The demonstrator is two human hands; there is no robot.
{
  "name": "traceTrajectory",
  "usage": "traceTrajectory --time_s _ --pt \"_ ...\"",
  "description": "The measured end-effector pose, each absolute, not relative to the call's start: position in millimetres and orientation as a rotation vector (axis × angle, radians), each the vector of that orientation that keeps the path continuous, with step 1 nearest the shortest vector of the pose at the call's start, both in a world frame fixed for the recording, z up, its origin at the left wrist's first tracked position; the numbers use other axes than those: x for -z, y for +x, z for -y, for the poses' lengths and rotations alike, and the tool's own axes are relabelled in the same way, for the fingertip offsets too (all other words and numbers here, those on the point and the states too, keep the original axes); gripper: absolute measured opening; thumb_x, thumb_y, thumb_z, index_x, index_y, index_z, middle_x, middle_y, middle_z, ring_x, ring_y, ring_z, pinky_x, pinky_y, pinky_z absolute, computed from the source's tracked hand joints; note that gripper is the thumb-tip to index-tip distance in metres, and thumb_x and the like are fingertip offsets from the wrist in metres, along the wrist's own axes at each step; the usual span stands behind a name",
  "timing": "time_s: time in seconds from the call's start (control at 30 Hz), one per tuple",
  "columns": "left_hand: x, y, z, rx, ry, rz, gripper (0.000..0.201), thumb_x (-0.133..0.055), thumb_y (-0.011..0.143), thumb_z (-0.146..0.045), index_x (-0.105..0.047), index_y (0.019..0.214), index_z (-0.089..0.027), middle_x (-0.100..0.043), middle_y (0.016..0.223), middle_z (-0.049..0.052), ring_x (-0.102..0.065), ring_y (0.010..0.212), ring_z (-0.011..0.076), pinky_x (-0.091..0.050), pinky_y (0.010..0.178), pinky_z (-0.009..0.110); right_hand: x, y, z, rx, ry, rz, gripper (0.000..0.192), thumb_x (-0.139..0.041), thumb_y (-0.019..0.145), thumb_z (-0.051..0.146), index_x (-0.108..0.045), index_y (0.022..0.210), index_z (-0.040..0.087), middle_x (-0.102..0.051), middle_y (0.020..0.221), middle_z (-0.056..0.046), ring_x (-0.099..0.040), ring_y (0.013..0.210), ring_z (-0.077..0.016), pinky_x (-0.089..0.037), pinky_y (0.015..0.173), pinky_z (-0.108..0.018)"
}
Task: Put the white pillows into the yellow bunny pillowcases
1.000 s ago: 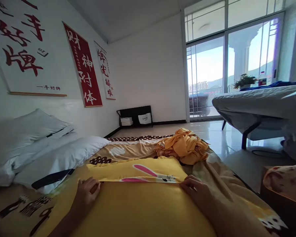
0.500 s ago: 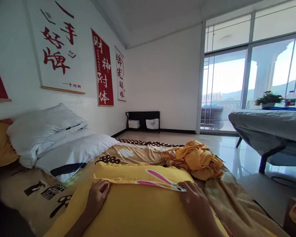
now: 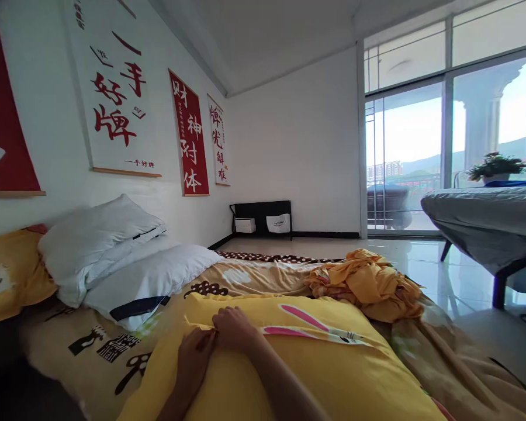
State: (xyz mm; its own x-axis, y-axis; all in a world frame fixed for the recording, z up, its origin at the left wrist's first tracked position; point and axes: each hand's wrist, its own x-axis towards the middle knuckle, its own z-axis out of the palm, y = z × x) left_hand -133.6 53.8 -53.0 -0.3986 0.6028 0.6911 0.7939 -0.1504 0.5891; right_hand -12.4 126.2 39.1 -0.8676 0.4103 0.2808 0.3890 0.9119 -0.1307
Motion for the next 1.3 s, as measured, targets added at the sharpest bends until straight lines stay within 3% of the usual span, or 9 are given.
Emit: traceTrajectory --time_s 0.13,0.4,0.53,0.7,0.9,1.03,1.3 --pt "57.7 -135.5 -55.1 1.683 -1.527 1.997 0.030 -0.055 0.082 -0.045 -0.068 0.069 -0.022 -0.065 0.071 0.002 -0.056 0.072 0.0207 -0.042 0.070 0.032 -16.0 -2.2 -149.2 -0.320 -0.573 2.639 0.015 -0.061 0.076 0.018 -0.070 0.087 0.016 -0.069 0.085 -0.004 -0.058 0.074 -0.0123 -0.040 0.064 -0.020" --pt "50.7 -147.8 -46.0 1.636 -1.409 2.080 0.036 -0.054 0.080 -0.050 -0.063 0.062 -0.020 -0.060 0.064 0.002 -0.053 0.065 0.0182 -0.040 0.067 0.030 -4.7 -8.2 -157.6 -0.520 -0.544 2.488 0.011 -0.061 0.072 0.010 -0.070 0.075 0.015 -0.066 0.076 -0.002 -0.053 0.067 -0.0103 -0.036 0.061 -0.020" --pt "46.7 -148.3 -39.1 1.612 -1.388 2.071 0.035 -0.054 0.080 -0.050 -0.068 0.068 -0.021 -0.064 0.070 0.003 -0.056 0.071 0.0195 -0.040 0.071 0.031 -0.1 -8.5 -158.9 -0.560 -0.509 2.456 0.008 -0.062 0.073 0.010 -0.068 0.072 0.015 -0.064 0.074 -0.001 -0.051 0.065 -0.0101 -0.035 0.061 -0.020" --pt "43.3 -145.2 -37.6 1.635 -1.370 2.024 0.034 -0.055 0.079 -0.049 -0.070 0.069 -0.021 -0.066 0.070 0.004 -0.056 0.071 0.0195 -0.041 0.071 0.031 2.0 -7.4 -157.9 -0.523 -0.451 2.436 0.009 -0.062 0.076 0.011 -0.066 0.070 0.015 -0.062 0.074 -0.001 -0.051 0.067 -0.0104 -0.034 0.063 -0.021" --pt "35.8 -145.3 -41.0 2.079 -1.276 2.179 0.038 -0.063 0.068 -0.052 -0.068 0.065 -0.015 -0.060 0.060 0.002 -0.052 0.060 0.0152 -0.042 0.057 0.025 -2.3 -7.3 -149.4 -0.377 -0.454 2.461 0.017 -0.059 0.080 0.012 -0.062 0.063 0.016 -0.058 0.070 0.000 -0.050 0.068 -0.0111 -0.034 0.064 -0.022" --pt "32.4 -147.7 -42.1 2.238 -1.226 2.205 0.037 -0.066 0.062 -0.050 -0.068 0.064 -0.013 -0.059 0.058 0.001 -0.051 0.060 0.0142 -0.041 0.057 0.023 -2.0 -8.1 -147.7 -0.354 -0.453 2.460 0.019 -0.059 0.081 0.012 -0.061 0.063 0.016 -0.058 0.070 0.000 -0.050 0.067 -0.0110 -0.034 0.064 -0.022" --pt "35.1 -146.9 -43.3 2.284 -1.086 2.164 0.035 -0.062 0.061 -0.049 -0.063 0.062 -0.013 -0.057 0.057 0.000 -0.051 0.059 0.0137 -0.042 0.057 0.023 0.1 -8.4 -148.2 -0.353 -0.443 2.448 0.019 -0.059 0.082 0.012 -0.060 0.064 0.016 -0.057 0.070 0.000 -0.049 0.067 -0.0108 -0.034 0.064 -0.022"
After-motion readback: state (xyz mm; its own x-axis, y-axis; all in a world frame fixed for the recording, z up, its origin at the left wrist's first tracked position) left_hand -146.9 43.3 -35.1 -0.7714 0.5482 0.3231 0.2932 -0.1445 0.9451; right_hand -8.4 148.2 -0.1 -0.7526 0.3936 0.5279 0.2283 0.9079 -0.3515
